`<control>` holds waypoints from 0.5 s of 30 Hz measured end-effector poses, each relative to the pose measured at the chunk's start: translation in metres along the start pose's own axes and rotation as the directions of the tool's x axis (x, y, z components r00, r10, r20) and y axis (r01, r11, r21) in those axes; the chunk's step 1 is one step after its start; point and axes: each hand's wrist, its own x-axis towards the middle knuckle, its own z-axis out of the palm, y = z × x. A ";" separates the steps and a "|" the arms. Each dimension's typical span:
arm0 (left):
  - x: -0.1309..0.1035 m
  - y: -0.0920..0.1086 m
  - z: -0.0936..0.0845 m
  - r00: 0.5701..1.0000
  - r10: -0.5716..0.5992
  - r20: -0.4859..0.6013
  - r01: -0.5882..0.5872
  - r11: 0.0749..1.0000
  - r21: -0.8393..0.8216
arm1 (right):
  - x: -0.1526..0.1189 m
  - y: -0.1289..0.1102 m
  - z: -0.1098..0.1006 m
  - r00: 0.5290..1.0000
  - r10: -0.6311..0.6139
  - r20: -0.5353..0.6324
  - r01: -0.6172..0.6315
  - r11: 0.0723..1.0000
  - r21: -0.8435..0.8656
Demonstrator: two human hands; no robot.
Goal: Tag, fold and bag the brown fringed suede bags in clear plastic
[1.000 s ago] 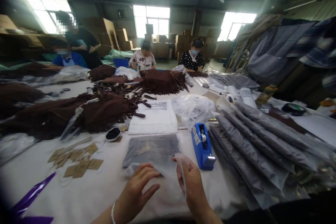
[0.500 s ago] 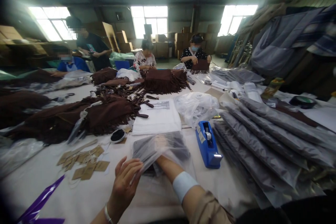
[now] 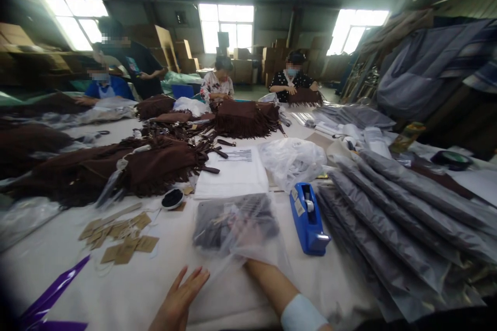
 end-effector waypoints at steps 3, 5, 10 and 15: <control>-0.008 -0.007 0.001 0.985 -0.015 0.172 0.007 0.999 0.046 | -0.016 0.004 0.006 0.999 -0.026 -0.037 0.026 1.000 -0.001; -0.009 -0.014 -0.002 0.955 -0.028 0.294 0.013 0.999 0.053 | -0.056 0.015 0.012 0.997 -0.079 -0.009 0.079 0.997 0.023; 0.001 -0.030 -0.011 0.887 -0.014 0.462 0.041 0.998 -0.049 | -0.164 0.045 -0.001 0.995 -0.019 0.103 0.014 0.999 0.048; 0.014 -0.037 -0.022 0.853 0.074 0.517 0.006 0.989 -0.151 | -0.172 0.003 -0.072 0.957 -0.043 0.287 -0.045 0.955 0.293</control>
